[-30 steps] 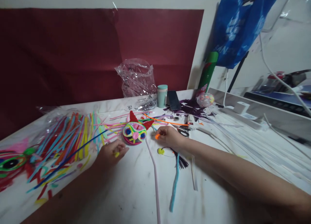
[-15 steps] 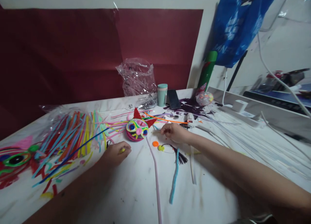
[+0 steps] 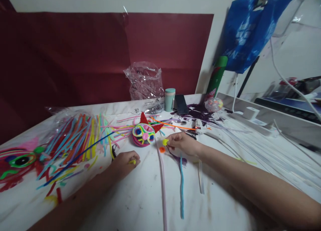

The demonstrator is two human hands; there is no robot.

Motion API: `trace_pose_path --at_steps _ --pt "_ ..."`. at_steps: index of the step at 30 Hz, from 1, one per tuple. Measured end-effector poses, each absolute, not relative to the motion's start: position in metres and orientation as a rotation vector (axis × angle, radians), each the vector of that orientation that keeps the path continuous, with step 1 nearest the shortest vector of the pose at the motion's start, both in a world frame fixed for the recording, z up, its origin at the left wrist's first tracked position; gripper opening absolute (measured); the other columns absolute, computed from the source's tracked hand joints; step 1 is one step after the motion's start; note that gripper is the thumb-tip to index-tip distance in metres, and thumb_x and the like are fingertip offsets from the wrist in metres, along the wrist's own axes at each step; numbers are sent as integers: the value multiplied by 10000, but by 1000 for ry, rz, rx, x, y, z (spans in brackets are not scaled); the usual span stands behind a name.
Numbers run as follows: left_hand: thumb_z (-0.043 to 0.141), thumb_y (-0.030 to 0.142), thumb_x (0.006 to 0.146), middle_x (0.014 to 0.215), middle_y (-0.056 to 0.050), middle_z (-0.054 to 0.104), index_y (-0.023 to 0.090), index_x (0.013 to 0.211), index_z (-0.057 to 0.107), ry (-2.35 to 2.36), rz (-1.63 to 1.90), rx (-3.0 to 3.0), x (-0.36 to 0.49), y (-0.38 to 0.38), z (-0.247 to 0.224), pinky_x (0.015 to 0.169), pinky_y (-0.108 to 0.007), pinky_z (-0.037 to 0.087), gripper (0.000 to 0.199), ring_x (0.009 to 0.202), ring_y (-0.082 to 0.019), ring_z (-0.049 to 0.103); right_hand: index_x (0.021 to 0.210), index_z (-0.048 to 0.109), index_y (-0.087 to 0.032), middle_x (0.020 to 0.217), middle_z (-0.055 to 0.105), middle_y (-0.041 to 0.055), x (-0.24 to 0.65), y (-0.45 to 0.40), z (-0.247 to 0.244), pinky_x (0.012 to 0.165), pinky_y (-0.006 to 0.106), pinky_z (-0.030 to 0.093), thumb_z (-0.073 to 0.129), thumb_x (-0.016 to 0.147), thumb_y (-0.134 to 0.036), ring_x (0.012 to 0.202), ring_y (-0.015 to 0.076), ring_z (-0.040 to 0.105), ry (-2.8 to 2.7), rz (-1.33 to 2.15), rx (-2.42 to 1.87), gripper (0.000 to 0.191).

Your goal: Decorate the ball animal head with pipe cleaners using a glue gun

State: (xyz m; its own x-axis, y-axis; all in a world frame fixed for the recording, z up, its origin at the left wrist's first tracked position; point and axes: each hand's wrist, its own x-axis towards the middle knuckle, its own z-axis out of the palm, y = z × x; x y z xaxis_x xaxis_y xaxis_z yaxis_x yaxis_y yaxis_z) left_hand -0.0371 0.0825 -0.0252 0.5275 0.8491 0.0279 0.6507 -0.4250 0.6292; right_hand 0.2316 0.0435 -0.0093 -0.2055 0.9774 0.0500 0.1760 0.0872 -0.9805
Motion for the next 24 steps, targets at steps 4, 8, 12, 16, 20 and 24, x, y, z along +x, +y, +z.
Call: trace_pose_path --at_steps 4,8,12,16,20,24 --pt "495 344 725 693 -10 669 174 788 646 1187 447 2259 -37 84 -27 571 -233 396 237 645 -158 593 670 597 -168 615 589 -11 231 43 12 563 232 413 665 648 -474 542 93 502 -1422 1252 -1076 314" --pt "492 337 731 726 -20 683 173 808 649 1201 451 2280 -38 84 -30 589 -235 403 240 664 -159 603 686 607 -182 724 638 16 235 37 32 619 244 439 719 641 -351 657 122 570 -1213 1268 -867 207" --pt "493 341 732 721 -15 679 180 818 652 1203 437 2279 -38 81 -27 578 -231 398 241 655 -154 601 706 611 -188 762 647 28 250 38 49 636 273 467 715 651 -303 683 145 600 -1068 1132 -778 165" --pt "493 322 727 711 -10 672 187 796 652 1203 450 2275 -38 81 -26 599 -238 402 220 675 -158 602 645 579 -187 609 596 -14 270 44 61 535 225 448 724 630 -257 526 92 539 -982 963 -797 162" --pt "508 339 719 640 5 647 192 729 646 1199 463 2230 -37 81 -24 554 -252 403 201 622 -170 587 641 566 -184 577 605 -23 276 46 61 512 210 442 736 609 -253 503 82 539 -983 997 -852 187" --pt "487 354 771 755 -19 668 199 860 650 1067 581 2260 -17 64 -4 643 -283 470 242 705 -192 611 658 552 -162 602 638 -1 251 45 44 525 224 446 731 624 -315 508 95 568 -1075 1216 -888 238"
